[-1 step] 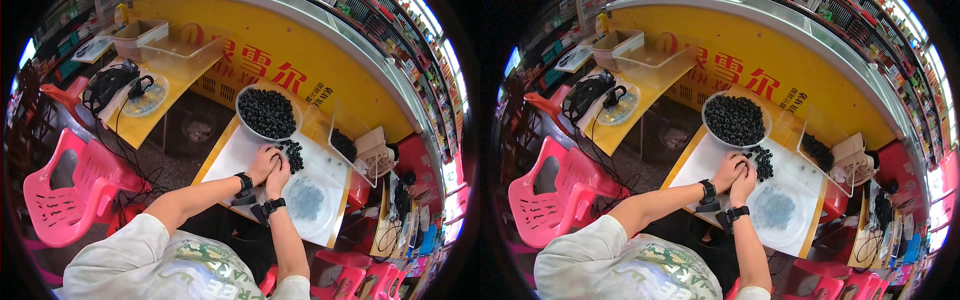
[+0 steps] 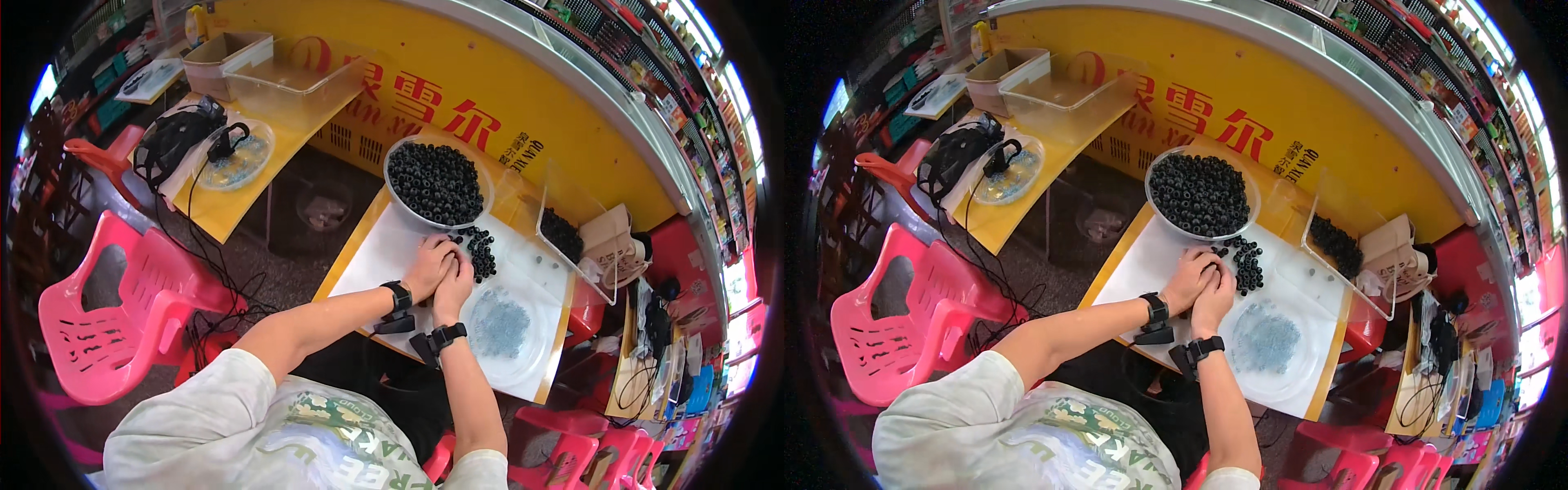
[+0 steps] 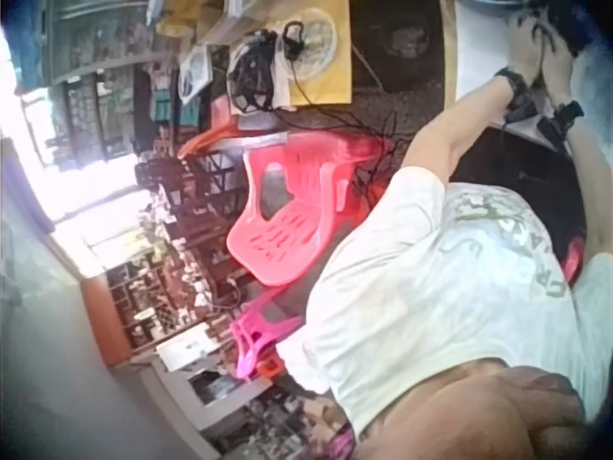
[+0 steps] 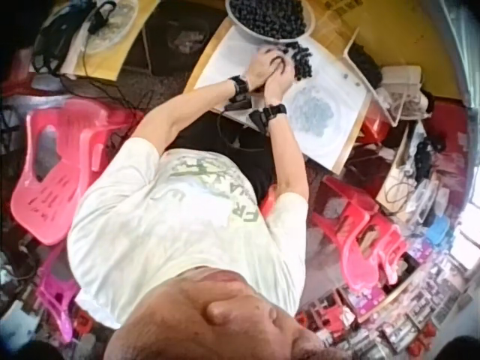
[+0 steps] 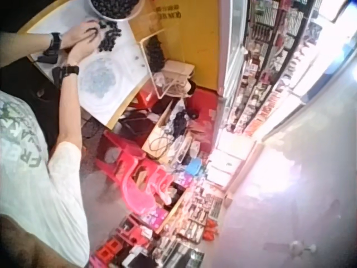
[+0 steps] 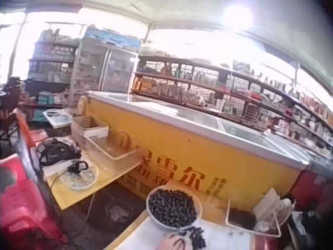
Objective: The recorder is assembling small black plastic components by hand at a workstation.
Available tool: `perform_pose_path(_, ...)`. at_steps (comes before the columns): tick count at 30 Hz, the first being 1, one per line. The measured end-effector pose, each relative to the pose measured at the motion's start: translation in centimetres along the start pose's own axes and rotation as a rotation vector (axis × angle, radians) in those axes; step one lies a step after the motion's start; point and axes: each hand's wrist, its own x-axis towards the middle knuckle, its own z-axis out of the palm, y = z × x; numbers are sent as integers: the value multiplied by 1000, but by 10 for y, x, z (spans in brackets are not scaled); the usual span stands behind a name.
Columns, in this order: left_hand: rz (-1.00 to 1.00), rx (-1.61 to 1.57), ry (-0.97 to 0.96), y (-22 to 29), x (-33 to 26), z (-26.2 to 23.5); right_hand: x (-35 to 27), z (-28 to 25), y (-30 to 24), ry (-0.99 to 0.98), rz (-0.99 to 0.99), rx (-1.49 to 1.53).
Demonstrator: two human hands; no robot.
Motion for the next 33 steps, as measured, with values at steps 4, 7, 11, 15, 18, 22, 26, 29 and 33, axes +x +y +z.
perform_pose_path(4,-9,94,-64,-2,3,-10,2,-3,-4,-87,-64,-60)
perform_pose_path(7,-23,168,-107,1,0,-23,8,-6,3,-53,-135,-111)
perform_pose_path(11,-51,216,-168,6,-9,-38,10,-11,5,-60,-29,-38)
perform_pose_path(15,-66,236,-222,7,-17,-58,13,-25,-18,-66,51,131)
perform_pose_path(18,-161,123,-252,4,-24,-72,8,-42,-38,-71,129,368)
perform_pose_path(22,-278,-42,-231,10,-37,-95,-15,-80,-54,-263,269,534)
perform_pose_path(26,-286,5,-215,29,-54,-114,-51,-108,-64,-404,342,521)
perform_pose_path(29,-261,61,-229,33,-62,-119,-76,-128,-71,-474,372,460)
perform_pose_path(33,-208,93,-206,33,-64,-119,-93,-157,-91,-548,382,375)
